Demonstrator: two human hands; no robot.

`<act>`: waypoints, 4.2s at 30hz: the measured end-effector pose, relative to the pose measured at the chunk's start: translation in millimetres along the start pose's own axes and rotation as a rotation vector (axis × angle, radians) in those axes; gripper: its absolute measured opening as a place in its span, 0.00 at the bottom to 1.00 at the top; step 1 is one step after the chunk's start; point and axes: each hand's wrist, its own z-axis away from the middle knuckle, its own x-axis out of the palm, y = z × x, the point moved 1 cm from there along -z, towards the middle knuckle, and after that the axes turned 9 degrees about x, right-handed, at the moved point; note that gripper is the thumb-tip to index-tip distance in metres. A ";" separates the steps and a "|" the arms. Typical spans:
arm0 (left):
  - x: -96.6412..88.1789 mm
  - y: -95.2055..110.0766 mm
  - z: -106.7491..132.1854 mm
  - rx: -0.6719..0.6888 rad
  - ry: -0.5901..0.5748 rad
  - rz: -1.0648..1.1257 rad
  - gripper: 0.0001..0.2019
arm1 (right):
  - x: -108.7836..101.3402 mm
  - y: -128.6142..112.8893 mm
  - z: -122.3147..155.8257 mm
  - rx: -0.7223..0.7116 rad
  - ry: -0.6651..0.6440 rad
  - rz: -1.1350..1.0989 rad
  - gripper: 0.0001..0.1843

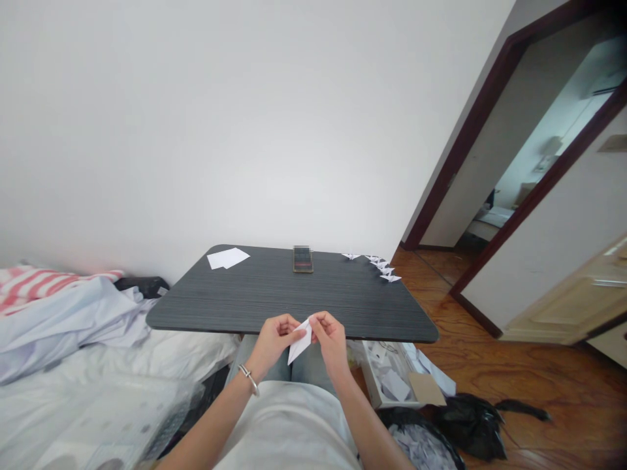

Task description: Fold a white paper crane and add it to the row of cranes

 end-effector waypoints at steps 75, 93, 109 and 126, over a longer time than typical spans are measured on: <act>-6.4 3.6 -1.3 0.167 0.127 -0.096 0.12 | -7.3 3.7 -9.3 0.120 -0.136 0.057 0.13; -8.3 -0.8 -2.8 0.173 0.143 -0.088 0.11 | -1.3 10.8 -6.2 0.120 -0.238 0.051 0.16; -9.0 -1.4 -1.0 0.170 0.152 -0.116 0.09 | -2.1 9.1 -6.4 0.141 -0.147 0.060 0.13; -5.1 5.3 -0.3 0.104 0.159 0.013 0.11 | 1.0 2.5 -3.2 0.087 -0.163 0.042 0.12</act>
